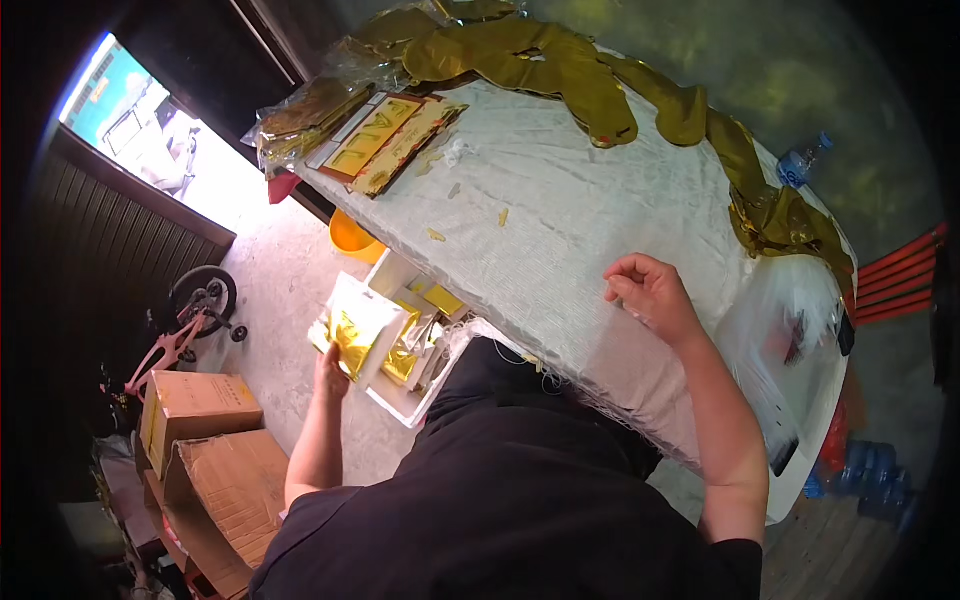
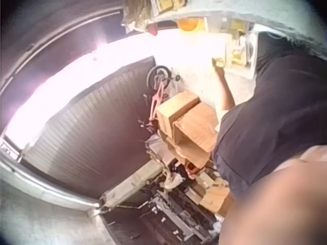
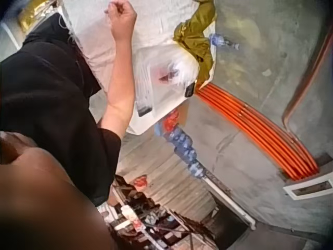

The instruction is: The person folds gold-colored foil alphabet balloons on a white table by hand.

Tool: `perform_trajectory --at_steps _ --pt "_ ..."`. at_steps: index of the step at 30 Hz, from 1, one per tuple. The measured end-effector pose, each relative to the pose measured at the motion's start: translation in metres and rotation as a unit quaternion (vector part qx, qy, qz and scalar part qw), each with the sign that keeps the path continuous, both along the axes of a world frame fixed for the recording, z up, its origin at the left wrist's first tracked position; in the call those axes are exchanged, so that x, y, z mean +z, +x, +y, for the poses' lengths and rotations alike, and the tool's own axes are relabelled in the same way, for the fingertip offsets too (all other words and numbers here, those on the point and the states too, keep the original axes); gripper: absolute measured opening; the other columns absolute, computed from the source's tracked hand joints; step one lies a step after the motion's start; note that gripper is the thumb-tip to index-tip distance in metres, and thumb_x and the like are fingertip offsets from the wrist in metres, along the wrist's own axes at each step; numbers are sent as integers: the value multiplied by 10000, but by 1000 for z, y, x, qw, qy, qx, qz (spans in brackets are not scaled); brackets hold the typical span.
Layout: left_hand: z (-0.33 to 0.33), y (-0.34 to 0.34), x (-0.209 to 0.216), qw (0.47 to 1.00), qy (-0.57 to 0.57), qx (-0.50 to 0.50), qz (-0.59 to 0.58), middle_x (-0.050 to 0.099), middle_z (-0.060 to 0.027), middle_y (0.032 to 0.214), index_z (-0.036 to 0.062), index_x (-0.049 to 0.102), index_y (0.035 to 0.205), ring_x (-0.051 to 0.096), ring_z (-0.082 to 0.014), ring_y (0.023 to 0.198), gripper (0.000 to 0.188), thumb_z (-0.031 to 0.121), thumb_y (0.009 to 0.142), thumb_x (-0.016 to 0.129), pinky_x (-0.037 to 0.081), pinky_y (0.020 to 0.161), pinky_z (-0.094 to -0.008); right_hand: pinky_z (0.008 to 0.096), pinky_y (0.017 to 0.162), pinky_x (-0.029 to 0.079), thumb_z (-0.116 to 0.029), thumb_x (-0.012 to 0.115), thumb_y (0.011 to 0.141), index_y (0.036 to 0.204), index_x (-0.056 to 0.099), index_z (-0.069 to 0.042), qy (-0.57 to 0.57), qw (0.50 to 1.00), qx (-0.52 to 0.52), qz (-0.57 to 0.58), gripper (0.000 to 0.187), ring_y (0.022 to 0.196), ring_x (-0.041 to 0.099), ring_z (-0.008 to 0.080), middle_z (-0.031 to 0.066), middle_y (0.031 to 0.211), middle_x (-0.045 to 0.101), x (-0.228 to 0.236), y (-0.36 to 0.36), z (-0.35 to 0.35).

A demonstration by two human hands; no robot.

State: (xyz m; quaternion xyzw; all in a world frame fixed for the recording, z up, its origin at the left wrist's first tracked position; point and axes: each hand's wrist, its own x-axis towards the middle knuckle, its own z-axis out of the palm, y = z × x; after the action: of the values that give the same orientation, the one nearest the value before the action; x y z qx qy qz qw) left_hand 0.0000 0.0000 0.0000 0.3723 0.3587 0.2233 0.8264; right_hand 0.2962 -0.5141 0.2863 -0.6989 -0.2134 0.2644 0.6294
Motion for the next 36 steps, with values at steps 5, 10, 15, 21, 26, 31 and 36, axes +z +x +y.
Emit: perform_trajectory --at_steps 5,10,15,21,26,31,36 --pt "-60 -8 -23 997 -30 -12 71 607 -122 1152 9 456 1260 613 -260 1032 399 185 919 564 523 871 -425 199 622 433 -94 594 883 949 614 -40 23 999 -28 17 88 697 556 55 2 777 625 -4 0 1" --pt "-55 -1 -43 992 -80 -44 87 627 -72 1077 76 499 1181 635 -242 941 314 232 920 579 543 803 -402 210 639 452 -86 599 884 952 613 -31 -11 999 -30 22 89 695 566 63 4 798 624 2 -3 4" --pt "-42 17 -41 932 -60 -71 350 489 -94 1311 133 464 1262 438 -272 1224 700 601 774 645 367 956 -541 181 573 414 -101 593 883 945 614 -43 -9 999 -40 13 87 614 516 34 5 754 629 3 -4 4" --pt "-65 19 -42 927 -14 -162 337 508 -43 1214 172 492 1250 441 -233 1146 543 470 821 640 332 948 -510 181 580 422 -100 593 883 947 611 -32 -6 999 -40 13 95 594 496 28 5 751 627 0 -2 4" --pt "-94 40 -25 919 -40 -203 337 613 -21 1013 129 544 1168 602 -176 882 357 309 869 615 447 767 -368 199 659 460 -73 587 882 949 611 -25 -9 999 -46 -5 86 675 553 54 15 766 625 -1 -4 3" --pt "-70 58 4 866 330 -274 259 659 -54 869 -2 621 1084 620 -143 734 265 177 890 597 476 633 -254 197 682 458 -19 572 876 932 603 -12 -36 996 -51 -70 65 716 560 58 6 795 613 2 -13 13" --pt "-54 131 127 899 404 -116 122 648 -43 870 -5 623 1057 591 -110 761 203 125 906 583 470 691 -236 188 627 419 16 576 852 904 591 -12 -77 965 -60 -243 61 684 506 47 -18 792 545 4 -11 10"
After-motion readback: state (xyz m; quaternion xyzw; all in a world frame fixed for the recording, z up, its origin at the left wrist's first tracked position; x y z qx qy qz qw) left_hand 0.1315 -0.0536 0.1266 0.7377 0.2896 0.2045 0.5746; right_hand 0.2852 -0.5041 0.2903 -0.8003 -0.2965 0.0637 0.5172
